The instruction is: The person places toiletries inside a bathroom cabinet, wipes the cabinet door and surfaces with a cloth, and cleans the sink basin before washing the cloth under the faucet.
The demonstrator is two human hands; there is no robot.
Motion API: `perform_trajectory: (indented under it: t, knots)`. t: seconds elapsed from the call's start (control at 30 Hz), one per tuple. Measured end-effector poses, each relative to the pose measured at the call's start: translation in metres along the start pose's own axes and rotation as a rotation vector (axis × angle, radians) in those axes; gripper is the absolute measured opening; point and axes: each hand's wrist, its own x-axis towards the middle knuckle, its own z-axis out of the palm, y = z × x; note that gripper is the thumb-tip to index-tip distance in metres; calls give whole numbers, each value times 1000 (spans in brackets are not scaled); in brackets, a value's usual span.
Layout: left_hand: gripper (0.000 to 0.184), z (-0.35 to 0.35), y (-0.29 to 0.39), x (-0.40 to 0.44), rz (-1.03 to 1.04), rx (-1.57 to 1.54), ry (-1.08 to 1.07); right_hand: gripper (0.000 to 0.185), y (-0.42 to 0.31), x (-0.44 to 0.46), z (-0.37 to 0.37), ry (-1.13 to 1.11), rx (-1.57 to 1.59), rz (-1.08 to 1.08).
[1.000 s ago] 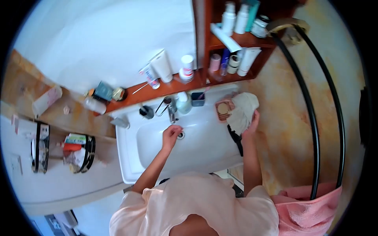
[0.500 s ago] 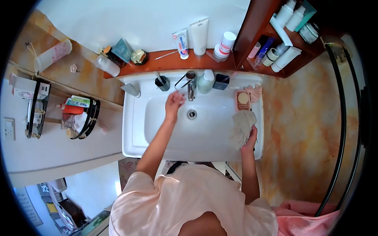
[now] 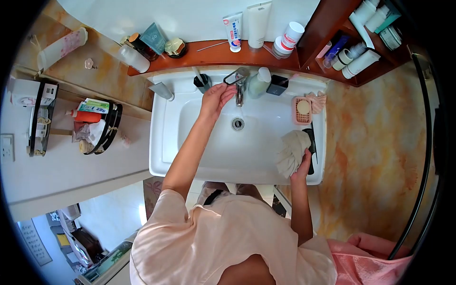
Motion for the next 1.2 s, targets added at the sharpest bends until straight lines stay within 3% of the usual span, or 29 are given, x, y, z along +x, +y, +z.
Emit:
perform_trajectory:
  t: [0.13, 0.2, 0.27, 0.4, 0.5, 0.6, 0.83, 0.97, 1.07, 1.17, 1.2]
  knots:
    - [21, -34, -78, 7, 163, 151, 408, 46, 5, 2, -9, 31, 35, 13]
    - [20, -44, -125, 16, -43, 34, 514, 46, 8, 3, -11, 35, 42, 24]
    - [19, -53, -158, 36, -348, -261, 495, 47, 12, 3, -12, 23, 40, 20]
    - [28, -46, -185, 72, -324, -827, 534, 47, 11, 1, -14, 59, 30, 27]
    - [30, -40, -176, 80, -288, -936, 375, 47, 8, -12, -4, 104, 6, -3]
    - [32, -38, -159, 79, -315, -1040, 351, 46, 7, -19, -6, 133, -2, -14]
    - [28, -74, -120, -22, -346, -500, 342, 47, 10, -18, -19, 148, -14, -15]
    - [32, -157, -163, -67, -483, 35, 513, 46, 15, -11, -19, 75, -5, -6]
    - [40, -155, -178, -89, -602, 75, 705, 46, 18, -7, -11, 61, 2, 84]
    - [46, -137, -193, -103, -401, 13, 437, 47, 30, 4, -9, 60, -48, 128]
    - [49, -124, -192, -109, -367, 57, 328, 46, 34, 0, -2, 69, -216, 115]
